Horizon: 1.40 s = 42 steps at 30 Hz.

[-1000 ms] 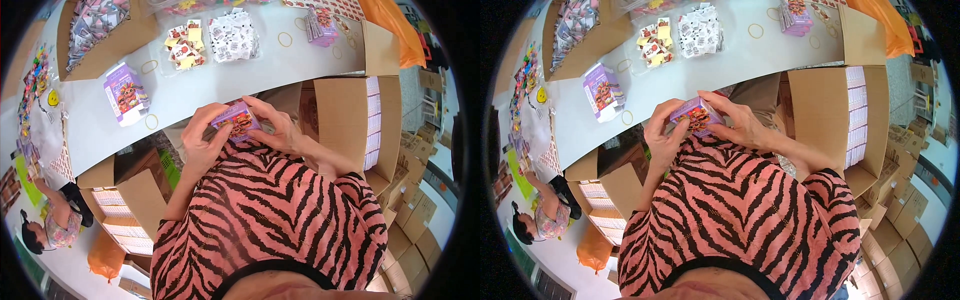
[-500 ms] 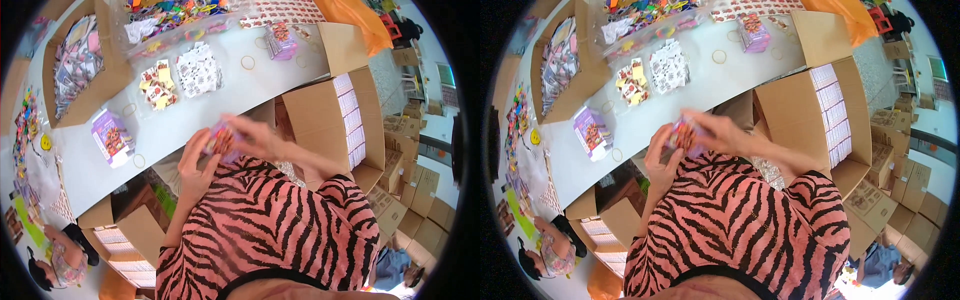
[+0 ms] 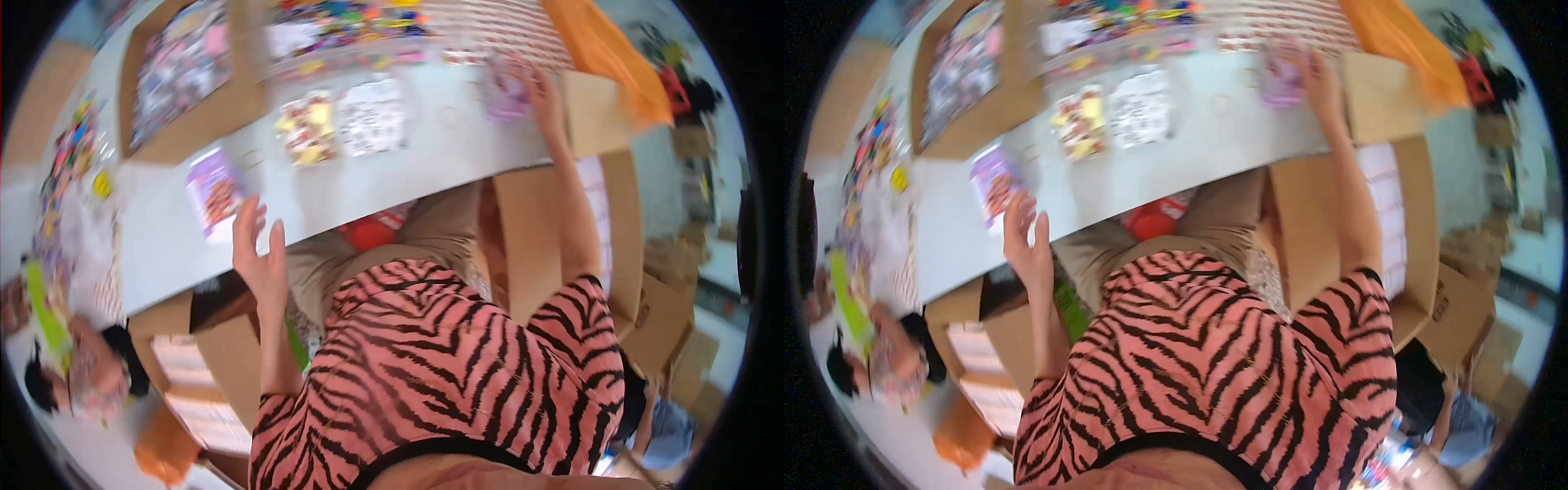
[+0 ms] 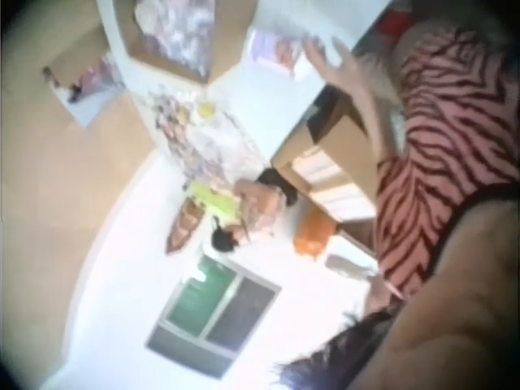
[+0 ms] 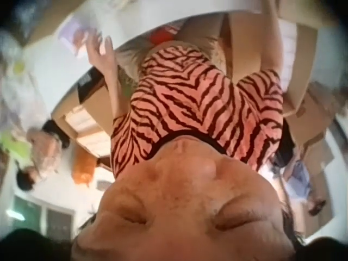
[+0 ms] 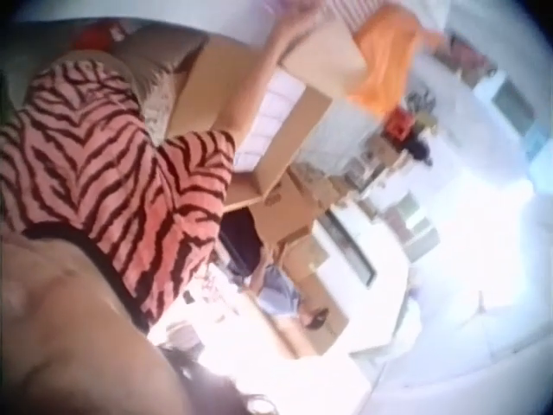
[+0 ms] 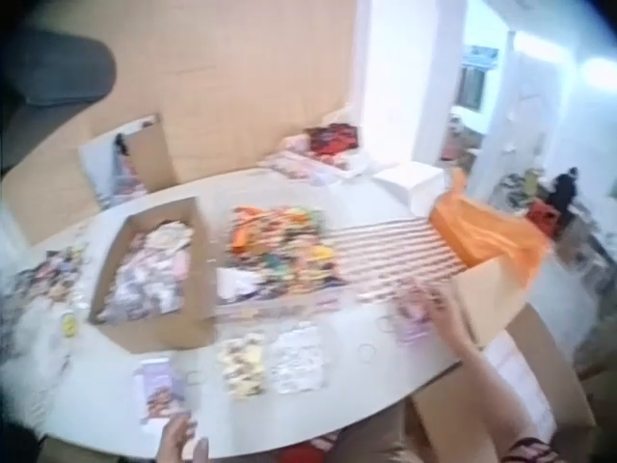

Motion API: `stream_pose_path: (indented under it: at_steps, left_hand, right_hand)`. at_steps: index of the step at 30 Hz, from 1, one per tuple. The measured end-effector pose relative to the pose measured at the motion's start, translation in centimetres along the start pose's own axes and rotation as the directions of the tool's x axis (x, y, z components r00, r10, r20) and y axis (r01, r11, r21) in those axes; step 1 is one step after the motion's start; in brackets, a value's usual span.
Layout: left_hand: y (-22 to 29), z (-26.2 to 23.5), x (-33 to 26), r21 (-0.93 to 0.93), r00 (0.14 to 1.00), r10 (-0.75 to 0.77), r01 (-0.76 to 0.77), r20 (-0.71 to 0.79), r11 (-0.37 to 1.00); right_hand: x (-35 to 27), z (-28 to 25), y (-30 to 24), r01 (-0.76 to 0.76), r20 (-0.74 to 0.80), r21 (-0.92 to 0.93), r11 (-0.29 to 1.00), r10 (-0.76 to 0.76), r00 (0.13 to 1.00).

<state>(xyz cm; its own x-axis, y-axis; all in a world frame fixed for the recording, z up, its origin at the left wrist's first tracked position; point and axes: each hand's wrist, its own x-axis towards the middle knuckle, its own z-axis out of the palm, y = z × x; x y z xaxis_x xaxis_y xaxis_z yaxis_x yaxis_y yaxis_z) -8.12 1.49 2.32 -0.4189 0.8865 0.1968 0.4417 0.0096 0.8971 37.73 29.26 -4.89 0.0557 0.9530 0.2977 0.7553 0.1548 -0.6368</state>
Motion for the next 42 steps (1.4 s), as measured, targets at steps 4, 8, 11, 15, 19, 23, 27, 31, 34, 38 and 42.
stream_pose_path:
  at_steps: [4,8,11,15,19,23,27,31,34,38,42]
  left_hand:
    - [-3.1,-3.1,3.8,0.28,0.972,0.109,-0.047,-0.209,0.959]
    - [-4.8,-3.4,6.4,0.586,0.984,0.025,0.085,-0.177,0.806]
    - [-6.0,-2.2,7.4,0.684,0.982,-0.049,0.164,-0.185,0.711]
    - [-5.8,-1.6,8.0,0.705,0.971,-0.117,0.233,-0.209,0.67]
    - [-5.9,-2.2,8.2,0.6,0.967,-0.121,0.234,-0.224,0.765]
    - [-5.7,-3.1,7.8,0.489,0.959,-0.131,0.243,-0.252,0.838]
    - [-3.6,-3.9,7.5,0.35,0.947,-0.053,0.169,-0.315,0.921]
    - [0.9,-2.9,6.2,-0.472,0.971,-0.215,0.142,-0.105,0.87]
    - [1.3,-0.8,5.0,-0.865,0.947,-0.062,0.312,0.314,0.393]
    - [2.7,2.7,2.9,-0.849,0.858,0.033,0.5,0.512,0.168]
    - [3.1,4.8,1.4,-0.709,0.713,0.238,0.695,0.659,-0.118]
  right_hand:
    - [-2.5,-2.2,-5.2,0.237,-0.115,-0.033,0.971,-0.239,0.964]
    - [-5.2,-1.2,-10.0,0.389,-0.066,-0.059,0.919,-0.393,0.917]
    - [-7.0,0.2,-12.9,0.479,0.028,-0.07,0.875,-0.478,0.878]
    - [-9.1,1.1,-16.2,0.506,0.077,0.044,0.862,-0.508,0.858]
    - [-10.0,1.5,-17.9,0.492,0.123,0.105,0.864,-0.503,0.856]
    - [-10.6,2.3,-19.5,0.477,0.149,0.169,0.863,-0.5,0.853]
    - [-11.2,2.7,-21.0,0.467,0.197,0.205,0.86,-0.504,0.841]
    - [-11.0,2.7,-24.0,0.267,0.34,0.471,0.841,-0.452,0.825]
    - [-10.1,3.5,-26.7,0.127,0.391,0.646,0.753,-0.469,0.792]
    - [-9.0,4.4,-30.3,-0.107,0.443,0.842,0.528,-0.564,0.698]
    - [-8.5,4.3,-31.5,-0.381,0.721,0.689,0.617,-0.523,0.455]
